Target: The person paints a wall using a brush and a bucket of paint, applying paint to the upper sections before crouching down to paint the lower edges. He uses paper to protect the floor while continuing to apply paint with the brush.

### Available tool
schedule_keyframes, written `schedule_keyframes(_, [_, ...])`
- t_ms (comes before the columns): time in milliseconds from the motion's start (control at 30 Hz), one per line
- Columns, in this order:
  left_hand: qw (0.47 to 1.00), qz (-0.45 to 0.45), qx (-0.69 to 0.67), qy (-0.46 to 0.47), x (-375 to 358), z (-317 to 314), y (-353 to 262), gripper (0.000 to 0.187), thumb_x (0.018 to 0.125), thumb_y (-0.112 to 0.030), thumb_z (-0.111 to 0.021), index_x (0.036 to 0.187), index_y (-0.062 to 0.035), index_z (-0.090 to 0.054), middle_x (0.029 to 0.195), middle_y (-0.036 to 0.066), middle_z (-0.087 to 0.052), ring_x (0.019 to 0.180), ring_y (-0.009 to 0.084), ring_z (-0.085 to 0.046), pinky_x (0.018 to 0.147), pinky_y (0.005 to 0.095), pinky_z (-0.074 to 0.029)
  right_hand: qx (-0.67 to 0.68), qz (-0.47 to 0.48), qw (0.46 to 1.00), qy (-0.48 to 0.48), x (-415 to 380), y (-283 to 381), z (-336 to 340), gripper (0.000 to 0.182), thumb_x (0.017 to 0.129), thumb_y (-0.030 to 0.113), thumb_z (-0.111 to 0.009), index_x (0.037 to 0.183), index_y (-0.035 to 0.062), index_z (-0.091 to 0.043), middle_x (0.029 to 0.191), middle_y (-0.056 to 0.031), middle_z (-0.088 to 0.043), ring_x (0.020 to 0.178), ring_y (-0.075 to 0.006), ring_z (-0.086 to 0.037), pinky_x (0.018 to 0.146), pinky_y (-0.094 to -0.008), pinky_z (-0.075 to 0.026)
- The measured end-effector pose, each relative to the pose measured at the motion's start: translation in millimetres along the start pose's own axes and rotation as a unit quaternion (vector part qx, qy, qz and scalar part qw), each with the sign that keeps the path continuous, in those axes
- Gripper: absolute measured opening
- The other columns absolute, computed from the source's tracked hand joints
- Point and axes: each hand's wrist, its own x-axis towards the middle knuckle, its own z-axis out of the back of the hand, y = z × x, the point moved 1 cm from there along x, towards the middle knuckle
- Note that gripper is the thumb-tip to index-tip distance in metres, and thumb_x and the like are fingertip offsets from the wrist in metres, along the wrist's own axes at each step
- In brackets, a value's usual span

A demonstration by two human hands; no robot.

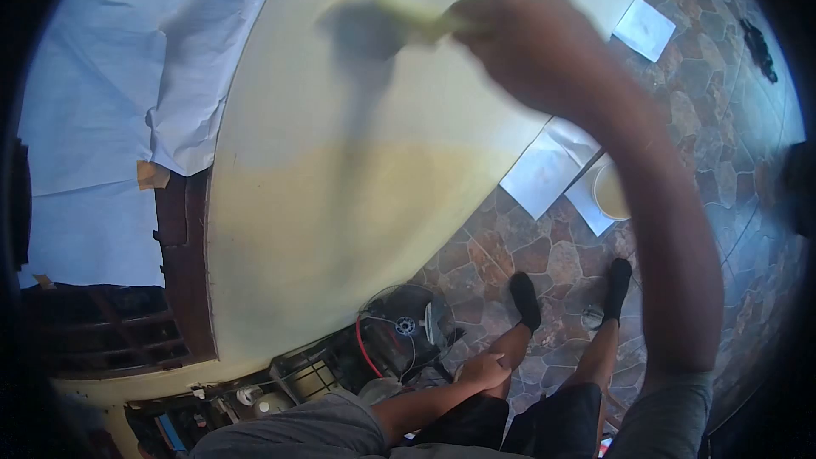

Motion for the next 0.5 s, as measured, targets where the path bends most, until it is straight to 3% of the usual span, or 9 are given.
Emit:
schedule_keyframes(33, [1.000,-0.005,0.010,-0.018,2.2,-4.1,3.2,0.043,0.083,-0.042,-0.060,0.114,-0.0160,-0.074,0.119,0.023,-0.066,0.107,0.0433,-0.065,0.095,0.0486,-0.052,0.001,0.004,0.999,-0.053,5.8,-18.7,8.4,0.019,0.092,0.017,-0.056,0.098,0.0106,-0.073,0.081,-0.0184,-0.070,0.079,-0.0373,-0.068,0.075,-0.0473,-0.055])
schedule_keyframes(100, [0.999,-0.013,0.019,-0.038,2.7,-9.1,5.1,0.040,0.084,-0.041,-0.058,0.112,-0.0183,-0.075,0.114,0.022,-0.069,0.104,0.0425,-0.066,0.092,0.0484,-0.053,-0.083,-0.116,0.990,-0.020,18.6,-59.8,28.0,0.029,0.097,0.028,-0.065,0.122,0.0148,-0.071,0.094,-0.0142,-0.074,0.076,-0.0244,-0.071,0.071,-0.0379,-0.055])
schedule_keyframes(233, [1.000,-0.005,0.022,0.007,5.4,-2.4,1.6,0.046,0.082,-0.043,-0.061,0.119,-0.0173,-0.071,0.125,0.023,-0.063,0.113,0.0423,-0.062,0.098,0.0479,-0.050,-0.203,-0.118,0.966,-0.111,33.5,-114.5,52.7,0.032,0.098,0.031,-0.061,0.125,0.0168,-0.069,0.095,-0.0118,-0.075,0.078,-0.0246,-0.071,0.074,-0.0405,-0.055])
schedule_keyframes(300, [0.999,0.008,0.019,0.041,1.0,0.6,-2.9,0.053,0.081,-0.046,-0.064,0.124,-0.0155,-0.069,0.132,0.024,-0.059,0.119,0.0428,-0.059,0.102,0.0480,-0.048,-0.203,-0.212,0.934,-0.202,43.6,-135.0,59.0,0.033,0.099,0.033,-0.058,0.127,0.0177,-0.068,0.096,-0.0129,-0.074,0.082,-0.0258,-0.071,0.077,-0.0424,-0.055])
schedule_keyframes(400, [0.999,0.014,0.020,0.041,-2.4,-0.2,-4.4,0.052,0.081,-0.045,-0.065,0.122,-0.0148,-0.070,0.130,0.025,-0.060,0.116,0.0433,-0.061,0.101,0.0482,-0.049,-0.188,-0.157,0.953,-0.179,51.3,-109.5,39.0,0.031,0.097,0.029,-0.058,0.124,0.0168,-0.068,0.091,-0.0165,-0.072,0.078,-0.0316,-0.071,0.073,-0.0437,-0.056])
schedule_keyframes(500, [0.999,0.007,0.025,0.034,-3.5,-9.2,-2.1,0.051,0.081,-0.045,-0.065,0.121,-0.0139,-0.071,0.127,0.025,-0.061,0.114,0.0431,-0.062,0.100,0.0479,-0.050,-0.135,-0.084,0.972,-0.172,30.5,-28.5,-6.0,0.029,0.095,0.025,-0.061,0.120,0.0130,-0.069,0.082,-0.0212,-0.070,0.069,-0.0354,-0.070,0.066,-0.0447,-0.056])
